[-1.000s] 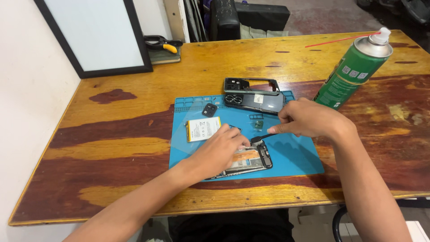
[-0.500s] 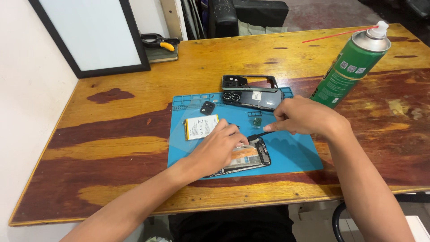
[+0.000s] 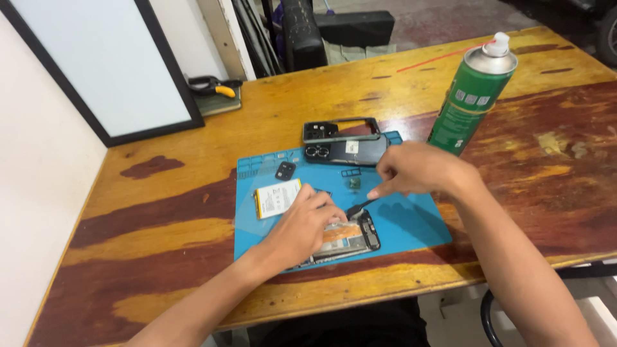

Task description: The person disassembles a smartphone on a blue mat, removes the battery, and uses a brush and compressed air to clean internal components. The person handles the phone frame, battery, and small parts while working at a wooden table.

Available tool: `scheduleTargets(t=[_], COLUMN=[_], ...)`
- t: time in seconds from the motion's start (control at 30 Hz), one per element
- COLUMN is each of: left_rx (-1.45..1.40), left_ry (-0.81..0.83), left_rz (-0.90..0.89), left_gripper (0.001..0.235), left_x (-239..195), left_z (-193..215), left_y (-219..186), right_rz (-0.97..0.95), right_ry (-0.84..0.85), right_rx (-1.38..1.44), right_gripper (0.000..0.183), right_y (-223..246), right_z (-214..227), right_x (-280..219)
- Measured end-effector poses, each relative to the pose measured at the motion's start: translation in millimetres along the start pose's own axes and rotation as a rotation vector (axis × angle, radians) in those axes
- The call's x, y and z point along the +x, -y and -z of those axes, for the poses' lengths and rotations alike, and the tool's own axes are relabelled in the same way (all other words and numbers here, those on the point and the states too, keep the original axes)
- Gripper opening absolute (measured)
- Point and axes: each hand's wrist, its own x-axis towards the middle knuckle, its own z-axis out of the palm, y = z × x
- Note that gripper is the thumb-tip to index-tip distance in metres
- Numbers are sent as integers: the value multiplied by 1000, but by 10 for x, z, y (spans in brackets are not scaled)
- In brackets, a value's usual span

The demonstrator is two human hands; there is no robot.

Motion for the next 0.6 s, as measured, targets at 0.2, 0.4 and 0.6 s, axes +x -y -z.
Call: scheduleTargets(t=[0.2, 0.4, 0.6], left_rx=[-19, -44, -3], left_ry=[-24, -7, 3], left_rz=[-2, 34, 33], left_gripper=[29, 26, 26], left_x=[-8, 3, -9], left_z=[5, 10, 10], left_y=[-6, -27, -26], right_rz=[-35, -41, -102], right_ry=[44, 29, 34], right_rx=[-45, -66, -88], right_gripper=[56, 54, 53], right_y=[60, 31, 75], right_z=[-10, 12, 55], right_x=[7, -24, -61])
